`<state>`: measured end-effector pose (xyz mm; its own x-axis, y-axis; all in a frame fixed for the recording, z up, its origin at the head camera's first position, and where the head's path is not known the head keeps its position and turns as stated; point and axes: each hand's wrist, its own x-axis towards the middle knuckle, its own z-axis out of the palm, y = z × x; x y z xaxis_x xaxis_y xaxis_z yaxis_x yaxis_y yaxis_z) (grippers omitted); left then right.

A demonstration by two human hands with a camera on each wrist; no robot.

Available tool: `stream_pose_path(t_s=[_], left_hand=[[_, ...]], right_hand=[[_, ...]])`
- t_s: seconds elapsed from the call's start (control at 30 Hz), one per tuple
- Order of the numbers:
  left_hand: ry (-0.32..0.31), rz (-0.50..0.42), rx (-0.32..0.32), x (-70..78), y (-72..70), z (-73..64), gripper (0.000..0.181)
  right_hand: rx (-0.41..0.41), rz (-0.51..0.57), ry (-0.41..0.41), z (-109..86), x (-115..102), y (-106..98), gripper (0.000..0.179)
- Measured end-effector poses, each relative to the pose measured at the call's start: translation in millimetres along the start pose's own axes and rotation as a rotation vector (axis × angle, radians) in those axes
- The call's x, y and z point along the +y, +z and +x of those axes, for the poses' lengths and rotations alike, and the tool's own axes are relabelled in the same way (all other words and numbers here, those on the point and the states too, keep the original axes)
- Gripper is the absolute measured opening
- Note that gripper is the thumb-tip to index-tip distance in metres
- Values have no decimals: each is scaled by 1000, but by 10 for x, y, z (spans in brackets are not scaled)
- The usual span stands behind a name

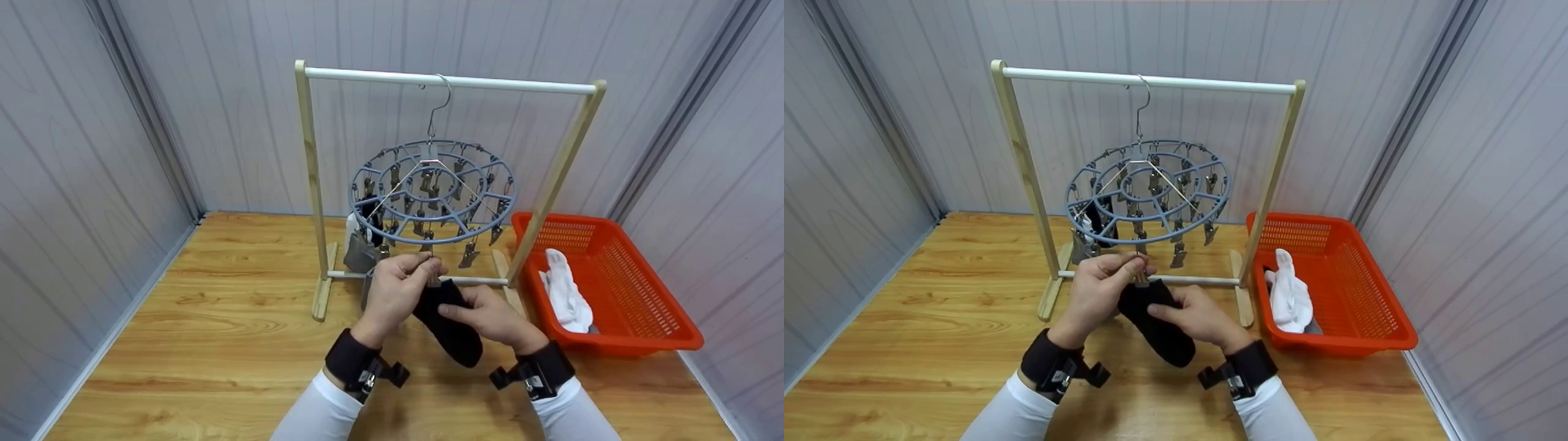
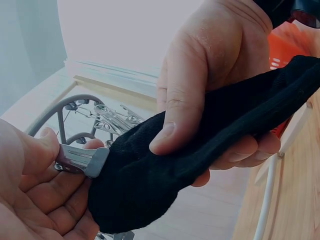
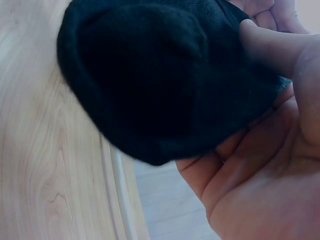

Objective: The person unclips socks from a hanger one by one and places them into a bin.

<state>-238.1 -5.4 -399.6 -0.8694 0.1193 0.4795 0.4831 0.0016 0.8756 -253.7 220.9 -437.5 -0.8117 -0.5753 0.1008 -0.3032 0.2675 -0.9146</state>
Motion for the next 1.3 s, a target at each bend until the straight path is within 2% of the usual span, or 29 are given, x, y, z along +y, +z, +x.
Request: stream_pose_path(t_s=[0.4,0.63,0.7,0.77,0.9,1.03,1.17,1.3], left_hand=[[44,48,7,11,-15,4,22],[55,95,-7,31,-5,-2,18],[72,153,-6,60,-2,-15,20],[110,251,0,96,0,-27,22],[231,521,33,180,-7,-55,21],[338,762,112,287,-41,-98,28],[389,858,202,389,-109,-130,30],[478,850,314,454,-198,-116,25]], right_hand=[[25,-62,21,4,102,-76,24],[111,-105,62,-19,130,-143,24],[129,-110,87,-27,130,-161,26],[138,-114,103,-31,129,-177,27],[147,-116,112,-36,117,-208,30],[168,-106,127,-44,105,-234,32],[192,-97,142,-60,100,-251,33],[209,-82,142,-80,94,-265,32]])
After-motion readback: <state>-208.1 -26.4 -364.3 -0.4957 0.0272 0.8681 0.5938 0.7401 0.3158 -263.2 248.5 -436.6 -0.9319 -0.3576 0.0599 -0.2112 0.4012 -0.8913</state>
